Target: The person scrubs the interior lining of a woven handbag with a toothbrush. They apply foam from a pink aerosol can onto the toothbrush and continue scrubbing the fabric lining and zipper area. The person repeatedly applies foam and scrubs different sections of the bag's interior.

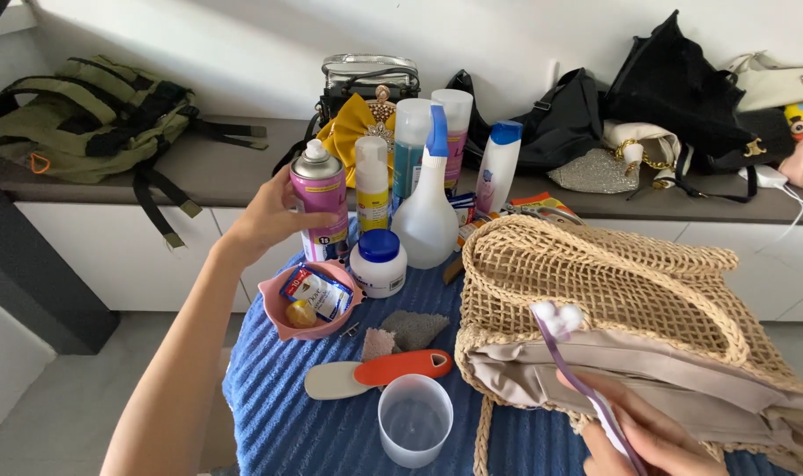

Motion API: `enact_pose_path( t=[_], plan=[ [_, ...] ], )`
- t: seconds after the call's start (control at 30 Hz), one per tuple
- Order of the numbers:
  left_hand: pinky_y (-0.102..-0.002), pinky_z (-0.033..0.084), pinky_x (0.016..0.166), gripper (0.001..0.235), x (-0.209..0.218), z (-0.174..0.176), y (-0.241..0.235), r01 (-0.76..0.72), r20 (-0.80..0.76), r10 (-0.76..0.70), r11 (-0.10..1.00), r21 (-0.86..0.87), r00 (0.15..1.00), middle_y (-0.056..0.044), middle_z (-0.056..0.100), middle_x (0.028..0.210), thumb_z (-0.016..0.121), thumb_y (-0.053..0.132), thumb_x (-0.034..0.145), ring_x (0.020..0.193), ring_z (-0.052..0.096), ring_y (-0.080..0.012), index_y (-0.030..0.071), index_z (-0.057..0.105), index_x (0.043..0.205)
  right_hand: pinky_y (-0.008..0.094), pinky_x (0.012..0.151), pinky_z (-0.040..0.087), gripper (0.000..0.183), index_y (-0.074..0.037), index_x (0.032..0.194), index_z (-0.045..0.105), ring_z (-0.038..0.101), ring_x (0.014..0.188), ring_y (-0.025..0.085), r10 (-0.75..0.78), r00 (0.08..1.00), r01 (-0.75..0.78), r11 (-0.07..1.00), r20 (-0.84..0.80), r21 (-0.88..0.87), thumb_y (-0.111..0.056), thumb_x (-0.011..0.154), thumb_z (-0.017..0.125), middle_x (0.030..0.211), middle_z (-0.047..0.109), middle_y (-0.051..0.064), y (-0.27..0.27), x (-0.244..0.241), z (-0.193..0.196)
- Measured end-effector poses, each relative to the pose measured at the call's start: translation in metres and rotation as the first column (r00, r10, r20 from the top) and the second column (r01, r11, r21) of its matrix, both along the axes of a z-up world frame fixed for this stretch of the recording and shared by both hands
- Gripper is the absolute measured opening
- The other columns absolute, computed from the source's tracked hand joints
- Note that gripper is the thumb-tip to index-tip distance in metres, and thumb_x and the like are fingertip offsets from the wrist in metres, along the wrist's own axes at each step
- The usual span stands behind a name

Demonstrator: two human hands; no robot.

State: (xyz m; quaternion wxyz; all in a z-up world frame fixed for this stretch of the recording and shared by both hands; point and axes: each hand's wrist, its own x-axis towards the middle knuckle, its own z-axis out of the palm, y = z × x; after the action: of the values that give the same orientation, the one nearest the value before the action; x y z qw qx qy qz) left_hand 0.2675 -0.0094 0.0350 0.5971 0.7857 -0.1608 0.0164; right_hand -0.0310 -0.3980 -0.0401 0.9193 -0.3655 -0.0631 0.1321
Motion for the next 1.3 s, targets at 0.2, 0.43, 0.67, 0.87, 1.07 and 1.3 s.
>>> enact_pose_path(
  t=[0.2, 0.43, 0.67, 0.87, 1.07, 1.3],
  plan=[
    [-0.040, 0.060, 0.084, 0.088, -0.011, -0.004, -0.010, -0.239, 0.421, 0.172, 0.965, 0.112, 0.891, -0.011, 0.074, 0.118, 0.094, 0.035, 0.058, 0.100, 0.072, -0.0254, 0.007, 0.059, 0.134, 0.030, 0.035, 0.023, 0.051, 0.006, 0.153, 0.042, 0.031, 0.044, 0.013, 0.024, 0.963, -0.020, 1.000, 0.267, -0.020, -0.008, 0.104, 0.046, 0.078, 0.046, 0.014, 0.012, 0.018, 0.012],
    [-0.050, 0.045, 0.093, 0.090, -0.087, 0.025, -0.036, -0.478, 0.978, 0.004, 0.873, 0.099, 0.209, -0.020, 0.051, 0.128, 0.103, 0.022, 0.076, 0.112, 0.049, -0.0359, 0.014, 0.052, 0.150, 0.026, 0.031, 0.025, 0.044, 0.005, 0.143, 0.055, 0.022, 0.035, 0.010, -0.121, 0.990, 0.120, 0.993, 0.069, 0.014, -0.005, 0.102, 0.042, 0.072, 0.049, 0.012, 0.042, 0.028, 0.048],
    [-0.051, 0.056, 0.090, 0.065, -0.145, 0.028, -0.043, -0.569, 0.994, -0.107, 0.818, 0.086, -0.002, -0.018, 0.054, 0.126, 0.097, 0.011, 0.100, 0.113, 0.053, -0.0404, 0.023, 0.055, 0.148, 0.026, 0.032, 0.025, 0.047, 0.005, 0.146, 0.054, 0.024, 0.036, 0.008, -0.104, 0.986, 0.112, 0.993, 0.130, -0.050, -0.003, 0.100, 0.046, 0.073, 0.049, 0.012, 0.058, 0.023, 0.053],
    [-0.052, 0.059, 0.094, 0.054, -0.170, 0.023, -0.060, -0.588, 0.999, -0.043, 0.808, 0.024, -0.018, -0.017, 0.054, 0.121, 0.092, 0.007, 0.101, 0.115, 0.055, -0.0377, 0.015, 0.060, 0.143, 0.028, 0.047, 0.035, 0.050, -0.007, 0.151, 0.052, 0.040, 0.052, 0.013, -0.114, 0.969, 0.126, 0.991, 0.220, -0.041, -0.006, 0.100, 0.049, 0.083, 0.051, 0.012, 0.074, 0.018, 0.061],
    [-0.051, 0.047, 0.084, 0.068, -0.175, 0.006, -0.064, -0.649, 0.995, 0.075, 0.761, -0.017, 0.062, -0.021, 0.052, 0.119, 0.088, 0.045, 0.103, 0.102, 0.050, -0.0389, 0.013, 0.051, 0.151, 0.032, 0.067, 0.047, 0.070, -0.013, 0.157, 0.046, 0.052, 0.075, 0.015, -0.137, 0.971, 0.149, 0.988, 0.196, -0.045, -0.001, 0.091, 0.064, 0.094, 0.055, 0.009, 0.095, 0.009, 0.087],
    [-0.052, 0.052, 0.081, 0.051, -0.182, 0.000, -0.069, -0.715, 0.999, 0.052, 0.698, -0.036, 0.001, -0.022, 0.056, 0.118, 0.082, 0.029, 0.104, 0.099, 0.055, -0.0414, 0.011, 0.057, 0.145, 0.032, 0.078, 0.053, 0.076, -0.012, 0.166, 0.022, 0.054, 0.081, 0.016, -0.143, 0.894, 0.312, 0.878, 0.424, -0.363, -0.017, 0.099, 0.058, 0.096, 0.050, 0.006, 0.123, 0.016, 0.100]
  ],
)
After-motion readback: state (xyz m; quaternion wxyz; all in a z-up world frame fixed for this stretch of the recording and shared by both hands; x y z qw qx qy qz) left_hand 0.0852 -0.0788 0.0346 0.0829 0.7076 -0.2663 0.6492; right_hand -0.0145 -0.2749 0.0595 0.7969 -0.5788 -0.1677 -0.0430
